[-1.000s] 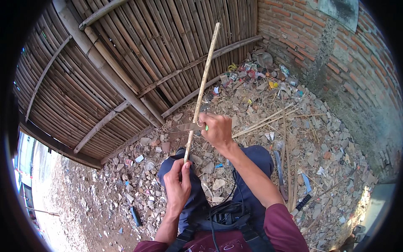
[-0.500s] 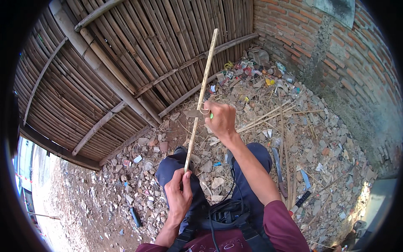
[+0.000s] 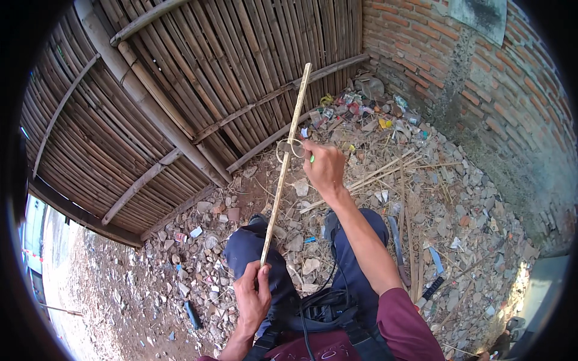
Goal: The person whittles a long bamboo stick using a small handheld knife, shaving off thin layers of the outer bark.
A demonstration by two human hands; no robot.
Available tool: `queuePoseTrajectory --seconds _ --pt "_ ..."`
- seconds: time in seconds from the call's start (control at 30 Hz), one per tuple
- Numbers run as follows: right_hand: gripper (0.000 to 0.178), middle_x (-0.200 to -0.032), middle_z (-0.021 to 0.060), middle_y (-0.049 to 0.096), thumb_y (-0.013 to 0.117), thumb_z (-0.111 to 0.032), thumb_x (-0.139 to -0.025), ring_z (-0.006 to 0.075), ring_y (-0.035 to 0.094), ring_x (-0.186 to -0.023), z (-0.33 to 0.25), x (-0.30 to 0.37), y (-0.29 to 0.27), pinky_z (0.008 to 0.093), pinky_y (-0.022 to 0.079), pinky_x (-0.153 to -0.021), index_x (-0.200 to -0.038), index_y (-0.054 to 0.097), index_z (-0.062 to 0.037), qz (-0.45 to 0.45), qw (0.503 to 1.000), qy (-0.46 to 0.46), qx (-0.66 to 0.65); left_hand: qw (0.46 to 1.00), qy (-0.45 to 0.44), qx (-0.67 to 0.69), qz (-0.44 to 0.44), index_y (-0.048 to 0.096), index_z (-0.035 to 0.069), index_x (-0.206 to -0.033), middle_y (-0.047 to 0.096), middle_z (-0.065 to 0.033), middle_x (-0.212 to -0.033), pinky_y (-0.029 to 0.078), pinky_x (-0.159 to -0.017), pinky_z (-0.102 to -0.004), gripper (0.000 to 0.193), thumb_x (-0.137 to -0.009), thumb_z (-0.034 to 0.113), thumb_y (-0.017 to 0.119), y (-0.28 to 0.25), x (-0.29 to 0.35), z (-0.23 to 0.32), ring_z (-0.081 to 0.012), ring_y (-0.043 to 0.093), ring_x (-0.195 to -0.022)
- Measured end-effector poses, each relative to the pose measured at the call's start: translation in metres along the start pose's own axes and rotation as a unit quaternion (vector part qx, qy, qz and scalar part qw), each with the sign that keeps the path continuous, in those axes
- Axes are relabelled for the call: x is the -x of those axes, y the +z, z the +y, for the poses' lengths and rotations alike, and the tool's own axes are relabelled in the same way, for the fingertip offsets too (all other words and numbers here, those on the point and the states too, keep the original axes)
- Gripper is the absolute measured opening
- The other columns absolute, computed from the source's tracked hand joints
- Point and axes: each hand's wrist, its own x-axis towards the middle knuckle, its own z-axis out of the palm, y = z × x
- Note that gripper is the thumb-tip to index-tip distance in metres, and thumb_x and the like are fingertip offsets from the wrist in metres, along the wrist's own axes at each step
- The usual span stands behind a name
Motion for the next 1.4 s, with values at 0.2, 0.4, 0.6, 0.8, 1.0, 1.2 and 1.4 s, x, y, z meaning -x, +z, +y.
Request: queuePoseTrajectory --seconds 0.2,0.4,0.6,0.8,1.0,1.2,1.4 --pt "0.007 -0.065 0.0107 0.07 0.071 -0.009 -0.089 0.029 0.071 -0.058 0.002 0.0 -0.002 0.0441 0.051 -0.055 -0.082 0.073 -0.0092 -0.065 0.997 -0.024 0.019 1.0 0.026 0.008 0.006 0.069 -0.001 -0.108 0.063 -0.012 -0.068 0.04 -0.051 -0.0344 0.014 -0.109 0.011 0.062 0.007 0.0 -0.007 -0.017 0.052 -0.051" --pt "0.009 -0.063 0.0091 0.07 0.07 -0.011 -0.092 0.0257 0.068 -0.054 0.009 -0.009 -0.006 0.041 0.048 -0.049 -0.084 0.074 -0.0116 -0.057 0.998 -0.038 0.011 1.0 0.011 -0.011 -0.011 0.069 -0.001 -0.108 0.066 -0.014 -0.071 0.043 -0.052 -0.0355 0.012 -0.108 0.009 0.063 0.004 0.006 -0.005 -0.0208 0.056 -0.052" --pt "0.013 -0.06 0.0099 0.069 0.069 -0.009 -0.093 0.0234 0.066 -0.05 0.038 -0.019 0.001 0.0388 0.045 -0.046 -0.082 0.077 -0.0097 -0.032 0.998 0.016 0.051 1.0 0.023 -0.008 -0.003 0.067 0.0 -0.11 0.062 -0.0178 -0.069 0.046 -0.054 -0.0406 0.009 -0.107 0.008 0.065 0.002 0.012 -0.008 -0.0312 0.057 -0.053" --pt "0.017 -0.069 0.0175 0.074 0.071 -0.006 -0.09 0.0337 0.071 -0.057 0.084 -0.039 -0.007 0.0449 0.051 -0.052 -0.099 0.085 -0.008 -0.037 0.99 0.038 0.134 0.998 -0.024 -0.017 -0.055 0.067 -0.001 -0.109 0.062 -0.0175 -0.069 0.046 -0.053 -0.0399 0.01 -0.107 0.009 0.066 -0.011 0.031 -0.013 -0.0297 0.059 -0.053" --pt "0.027 -0.089 0.025 0.077 0.067 -0.026 -0.098 0.0435 0.077 -0.088 0.132 -0.075 -0.007 0.0546 0.059 -0.075 -0.105 0.083 -0.0052 -0.026 0.943 0.269 0.194 0.999 0.022 -0.013 -0.027 0.07 -0.001 -0.104 0.058 -0.0109 -0.061 0.037 -0.047 -0.0329 0.01 -0.106 0.007 0.065 -0.018 0.048 -0.031 -0.0133 0.051 -0.048" --pt "0.029 -0.091 0.0256 0.078 0.065 -0.025 -0.092 0.0426 0.077 -0.092 0.256 -0.048 -0.014 0.051 0.059 -0.08 -0.091 0.082 -0.0017 -0.21 0.924 0.297 0.118 0.986 -0.105 0.057 -0.118 0.073 0.0 -0.109 0.053 -0.0022 -0.06 0.036 -0.049 -0.031 0.022 -0.113 0.016 0.057 -0.03 0.034 -0.062 -0.0071 0.046 -0.053" --pt "0.023 -0.092 0.013 0.08 0.069 -0.024 -0.083 0.0255 0.075 -0.081 0.241 0.031 -0.003 0.042 0.057 -0.072 -0.086 0.081 -0.0047 -0.596 0.733 0.245 0.22 0.962 -0.16 0.188 -0.12 0.066 0.003 -0.117 0.041 0.0077 -0.068 0.026 -0.046 -0.022 0.041 -0.12 0.036 0.042 -0.029 -0.004 -0.086 -0.0011 0.033 -0.052"
